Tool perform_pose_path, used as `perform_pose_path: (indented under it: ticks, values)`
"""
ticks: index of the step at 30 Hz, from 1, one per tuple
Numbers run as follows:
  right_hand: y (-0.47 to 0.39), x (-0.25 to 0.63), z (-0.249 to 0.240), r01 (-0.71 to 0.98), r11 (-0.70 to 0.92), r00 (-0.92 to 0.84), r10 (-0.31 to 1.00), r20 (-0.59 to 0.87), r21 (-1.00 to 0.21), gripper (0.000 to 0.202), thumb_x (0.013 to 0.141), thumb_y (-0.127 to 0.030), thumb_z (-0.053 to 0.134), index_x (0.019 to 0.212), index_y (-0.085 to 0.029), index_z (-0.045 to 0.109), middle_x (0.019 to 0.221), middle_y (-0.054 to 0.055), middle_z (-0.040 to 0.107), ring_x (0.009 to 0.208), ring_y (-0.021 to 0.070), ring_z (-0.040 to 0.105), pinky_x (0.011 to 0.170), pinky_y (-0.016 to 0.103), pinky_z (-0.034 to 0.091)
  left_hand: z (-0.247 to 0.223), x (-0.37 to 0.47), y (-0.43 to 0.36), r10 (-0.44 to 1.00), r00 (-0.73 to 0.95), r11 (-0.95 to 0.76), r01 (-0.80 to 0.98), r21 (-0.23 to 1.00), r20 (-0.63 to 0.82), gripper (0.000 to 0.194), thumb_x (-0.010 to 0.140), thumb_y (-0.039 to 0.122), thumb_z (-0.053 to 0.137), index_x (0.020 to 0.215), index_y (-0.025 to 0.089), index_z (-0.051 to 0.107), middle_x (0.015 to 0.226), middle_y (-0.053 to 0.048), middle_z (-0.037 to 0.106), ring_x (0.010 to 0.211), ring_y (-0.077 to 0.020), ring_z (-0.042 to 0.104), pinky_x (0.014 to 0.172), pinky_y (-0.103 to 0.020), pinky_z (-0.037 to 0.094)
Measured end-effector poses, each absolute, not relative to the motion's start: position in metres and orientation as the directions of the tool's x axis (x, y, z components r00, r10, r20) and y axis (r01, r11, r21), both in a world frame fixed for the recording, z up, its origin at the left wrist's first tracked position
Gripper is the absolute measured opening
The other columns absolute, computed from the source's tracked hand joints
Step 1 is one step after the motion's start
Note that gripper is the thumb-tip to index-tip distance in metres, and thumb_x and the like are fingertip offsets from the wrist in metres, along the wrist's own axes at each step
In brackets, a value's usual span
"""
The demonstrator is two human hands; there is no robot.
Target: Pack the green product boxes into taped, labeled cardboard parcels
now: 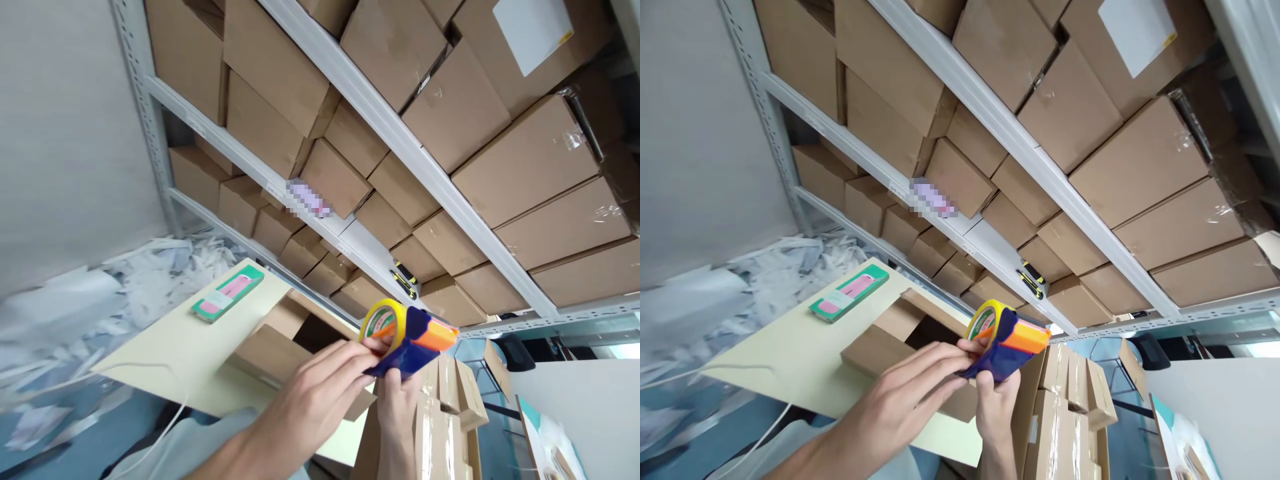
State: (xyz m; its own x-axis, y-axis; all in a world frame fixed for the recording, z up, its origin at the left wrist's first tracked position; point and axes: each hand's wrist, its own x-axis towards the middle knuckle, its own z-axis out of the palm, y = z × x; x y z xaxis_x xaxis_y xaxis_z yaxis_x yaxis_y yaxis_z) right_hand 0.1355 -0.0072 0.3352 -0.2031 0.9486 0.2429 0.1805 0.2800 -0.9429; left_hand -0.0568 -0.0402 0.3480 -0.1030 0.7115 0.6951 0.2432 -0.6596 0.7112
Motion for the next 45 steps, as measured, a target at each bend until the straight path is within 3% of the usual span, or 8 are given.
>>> perform_pose_path:
  ticks: [6, 9, 13, 24, 30, 38, 42, 45]
  values:
    - [0.007, 0.136, 0.344, 0.408, 0.478, -0.472, 0.840, 0.269, -0.777, 0.026, 0.104, -0.045, 0.074, 0.114, -0.022, 0.081, 0.104, 0.012, 0.084, 0.090, 0.0277, 0.081, 0.082, 0.039, 0.068, 0.342, -0.101, -0.053, 0.764, -0.321, -0.495, 0.265, 0.827, 0.560, 0.024, 0.108, 0.025, 0.063, 0.131, 0.026, 0.071, 0.117, -0.005, 0.078, 0.102, -0.0182, 0.073, 0.085, -0.027, 0.063]
    - [0.016, 0.140, 0.360, 0.476, 0.680, -0.607, 0.713, 0.350, -0.558, 0.013, 0.106, -0.031, 0.067, 0.111, -0.023, 0.076, 0.101, 0.011, 0.082, 0.092, 0.0276, 0.079, 0.081, 0.040, 0.066, 0.349, -0.121, -0.059, 0.747, -0.338, -0.478, 0.323, 0.817, 0.572, 0.028, 0.107, 0.030, 0.067, 0.135, 0.028, 0.071, 0.122, -0.005, 0.076, 0.105, -0.0194, 0.072, 0.089, -0.030, 0.063]
    - [0.028, 0.138, 0.386, 0.393, 0.894, -0.770, 0.449, 0.453, -0.216, 0.008, 0.104, -0.020, 0.062, 0.107, -0.024, 0.068, 0.085, 0.005, 0.076, 0.078, 0.0236, 0.075, 0.073, 0.037, 0.061, 0.362, -0.133, -0.063, 0.708, -0.305, -0.513, 0.399, 0.760, 0.637, 0.027, 0.106, 0.033, 0.070, 0.133, 0.030, 0.073, 0.121, -0.004, 0.077, 0.108, -0.0217, 0.072, 0.102, -0.039, 0.062]
    - [0.029, 0.143, 0.416, 0.283, 0.945, -0.896, 0.197, 0.398, 0.167, 0.021, 0.104, -0.005, 0.058, 0.095, -0.023, 0.066, 0.076, 0.004, 0.071, 0.067, 0.0213, 0.065, 0.075, 0.037, 0.054, 0.373, -0.150, -0.074, 0.612, -0.054, -0.651, 0.531, 0.542, 0.789, 0.034, 0.104, 0.014, 0.069, 0.135, 0.029, 0.072, 0.121, -0.004, 0.080, 0.114, -0.0217, 0.074, 0.106, -0.037, 0.063]
    - [0.023, 0.135, 0.430, 0.243, 0.948, -0.918, 0.156, 0.366, 0.207, 0.033, 0.104, 0.001, 0.051, 0.082, -0.024, 0.056, 0.067, 0.000, 0.062, 0.062, 0.0174, 0.056, 0.069, 0.033, 0.046, 0.367, -0.151, -0.080, 0.632, 0.049, -0.689, 0.492, 0.532, 0.773, 0.036, 0.108, 0.009, 0.053, 0.129, 0.029, 0.074, 0.117, -0.004, 0.080, 0.110, -0.0203, 0.074, 0.108, -0.035, 0.062]
    - [0.024, 0.122, 0.432, 0.278, 0.934, -0.923, 0.196, 0.332, 0.222, 0.034, 0.104, 0.004, 0.046, 0.086, -0.025, 0.048, 0.067, -0.002, 0.057, 0.061, 0.0163, 0.045, 0.064, 0.030, 0.042, 0.354, -0.154, -0.083, 0.695, 0.033, -0.658, 0.432, 0.617, 0.718, 0.036, 0.108, 0.006, 0.048, 0.121, 0.027, 0.074, 0.109, -0.003, 0.078, 0.099, -0.0173, 0.072, 0.100, -0.029, 0.060]
    - [0.011, 0.122, 0.423, 0.287, 0.957, -0.952, 0.280, 0.126, 0.040, 0.028, 0.105, 0.000, 0.040, 0.099, -0.024, 0.054, 0.077, 0.001, 0.065, 0.068, 0.0184, 0.057, 0.071, 0.031, 0.052, 0.337, -0.152, -0.081, 0.780, -0.050, -0.568, 0.363, 0.739, 0.624, 0.031, 0.105, 0.010, 0.053, 0.108, 0.031, 0.077, 0.098, -0.001, 0.078, 0.089, -0.0183, 0.072, 0.086, -0.029, 0.062]
    - [-0.002, 0.132, 0.423, 0.363, 0.914, -0.930, 0.343, -0.135, -0.179, 0.016, 0.113, -0.018, 0.048, 0.099, -0.024, 0.053, 0.079, 0.001, 0.066, 0.067, 0.0194, 0.059, 0.068, 0.032, 0.054, 0.318, -0.162, -0.084, 0.858, -0.092, -0.458, 0.307, 0.834, 0.505, 0.030, 0.106, 0.018, 0.054, 0.096, 0.035, 0.076, 0.089, 0.003, 0.079, 0.080, -0.0178, 0.073, 0.075, -0.029, 0.061]
